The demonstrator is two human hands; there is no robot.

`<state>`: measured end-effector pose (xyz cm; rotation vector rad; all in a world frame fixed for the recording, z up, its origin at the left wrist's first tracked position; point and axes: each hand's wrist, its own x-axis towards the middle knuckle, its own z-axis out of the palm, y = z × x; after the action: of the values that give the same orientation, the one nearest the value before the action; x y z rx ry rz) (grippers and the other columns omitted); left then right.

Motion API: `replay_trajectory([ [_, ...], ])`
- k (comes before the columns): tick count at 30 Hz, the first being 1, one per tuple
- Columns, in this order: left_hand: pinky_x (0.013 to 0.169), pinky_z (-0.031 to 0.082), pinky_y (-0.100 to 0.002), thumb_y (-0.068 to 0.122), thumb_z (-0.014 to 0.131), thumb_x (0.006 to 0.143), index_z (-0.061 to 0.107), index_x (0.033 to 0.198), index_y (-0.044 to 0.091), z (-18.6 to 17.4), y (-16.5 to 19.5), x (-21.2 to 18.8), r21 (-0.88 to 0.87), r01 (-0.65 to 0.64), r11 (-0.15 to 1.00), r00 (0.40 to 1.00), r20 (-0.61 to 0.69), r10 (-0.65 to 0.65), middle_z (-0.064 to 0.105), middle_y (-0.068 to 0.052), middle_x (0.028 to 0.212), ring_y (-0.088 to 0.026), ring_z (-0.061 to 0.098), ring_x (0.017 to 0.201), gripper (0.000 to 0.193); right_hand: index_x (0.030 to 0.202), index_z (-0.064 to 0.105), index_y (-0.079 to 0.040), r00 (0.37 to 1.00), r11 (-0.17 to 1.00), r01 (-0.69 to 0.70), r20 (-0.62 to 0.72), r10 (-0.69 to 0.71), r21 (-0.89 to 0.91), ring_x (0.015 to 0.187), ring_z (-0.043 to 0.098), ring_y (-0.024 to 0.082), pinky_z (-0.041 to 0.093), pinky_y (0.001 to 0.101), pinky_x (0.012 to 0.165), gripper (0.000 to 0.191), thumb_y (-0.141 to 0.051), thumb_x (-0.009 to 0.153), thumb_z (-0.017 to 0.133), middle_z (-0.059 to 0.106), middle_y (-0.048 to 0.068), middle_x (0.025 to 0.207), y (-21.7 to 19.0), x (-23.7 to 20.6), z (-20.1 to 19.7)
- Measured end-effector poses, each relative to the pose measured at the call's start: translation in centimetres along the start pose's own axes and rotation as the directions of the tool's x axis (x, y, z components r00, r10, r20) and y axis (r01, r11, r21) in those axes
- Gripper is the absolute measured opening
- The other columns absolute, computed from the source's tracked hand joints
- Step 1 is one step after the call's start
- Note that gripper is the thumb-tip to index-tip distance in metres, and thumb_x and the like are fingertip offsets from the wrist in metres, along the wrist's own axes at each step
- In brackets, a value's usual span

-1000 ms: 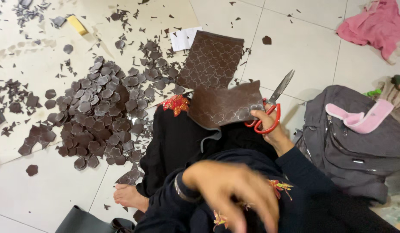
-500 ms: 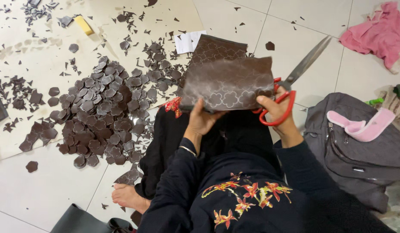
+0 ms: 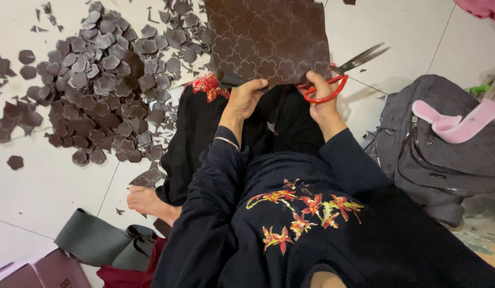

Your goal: The person sits on the floor and uses red-handled scissors to cut flower-shaped pieces from a brown patterned sheet. The cut shapes are placed in a growing pile on the floor while the person continues cutting from the remaining sheet.

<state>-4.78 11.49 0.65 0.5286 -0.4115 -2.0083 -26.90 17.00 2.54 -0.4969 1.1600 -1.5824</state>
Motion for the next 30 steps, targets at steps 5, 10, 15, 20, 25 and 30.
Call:
replay_trajectory([
  [5,0.102,0.053,-0.052,0.002,0.068,0.080,0.061,0.122,-0.007,0.7,0.9,-0.6,-0.039,0.030,0.999,0.992,0.122,-0.025,0.068,-0.018,0.120,-0.035,0.066,0.113,0.044,0.135,0.050,-0.009,0.995,0.995,0.064,0.077,-0.070,0.077,0.102,0.068,0.025,0.062,0.0475,0.087,0.046,-0.001,0.095,0.071,0.066,0.010,0.112,-0.7,-0.7,0.5],
  [10,0.105,0.050,-0.054,0.045,0.069,0.082,0.055,0.132,0.007,2.3,2.8,-2.0,-0.238,0.003,0.971,0.994,0.104,0.022,0.065,-0.013,0.129,-0.032,0.063,0.121,0.065,0.134,0.052,-0.008,0.997,0.985,0.019,0.072,-0.032,0.171,0.112,0.068,0.029,0.059,0.0521,0.097,0.046,-0.005,0.092,0.069,0.067,0.012,0.120,-1.2,-0.5,0.2],
  [15,0.104,0.054,-0.046,0.072,0.058,0.096,0.056,0.144,-0.002,1.9,3.7,-1.9,-0.294,0.089,0.952,0.897,0.440,0.052,0.066,-0.018,0.138,-0.031,0.065,0.124,0.088,0.142,0.042,-0.005,0.966,0.965,0.258,-0.008,-0.259,-0.042,0.119,0.061,0.026,0.051,0.0447,0.106,0.061,-0.007,0.091,0.075,0.061,0.010,0.128,-2.8,1.7,-2.7],
  [20,0.103,0.056,-0.049,0.047,0.075,0.087,0.057,0.135,0.013,0.2,1.6,-1.1,-0.037,0.227,0.973,0.970,0.096,-0.223,0.070,-0.010,0.128,-0.027,0.069,0.117,0.062,0.149,0.042,0.001,0.869,0.817,0.495,0.156,-0.470,-0.297,0.128,0.059,0.023,0.047,0.0351,0.116,0.063,-0.005,0.097,0.077,0.060,0.009,0.136,-7.5,4.0,-5.2],
  [25,0.092,0.057,-0.050,0.015,0.081,0.088,0.053,0.138,0.015,-0.3,-0.2,-1.3,0.234,0.309,0.922,0.910,0.208,-0.358,0.064,-0.004,0.127,-0.023,0.065,0.114,0.058,0.127,0.064,0.004,0.782,0.636,0.620,0.297,-0.548,-0.459,0.099,0.061,0.017,0.051,0.0329,0.091,0.024,-0.004,0.109,0.078,0.068,0.007,0.112,-11.7,6.0,-2.4],
  [30,0.091,0.060,-0.044,0.015,0.072,0.098,0.055,0.139,0.008,0.5,-0.6,-0.2,0.155,0.149,0.977,0.986,0.056,-0.159,0.065,-0.009,0.130,-0.023,0.067,0.114,0.045,0.105,0.054,-0.006,0.825,0.827,0.543,0.274,-0.495,-0.142,0.081,0.064,0.022,0.054,0.0390,0.076,0.027,-0.009,0.104,0.080,0.068,0.012,0.094,-12.6,5.4,2.7],
])
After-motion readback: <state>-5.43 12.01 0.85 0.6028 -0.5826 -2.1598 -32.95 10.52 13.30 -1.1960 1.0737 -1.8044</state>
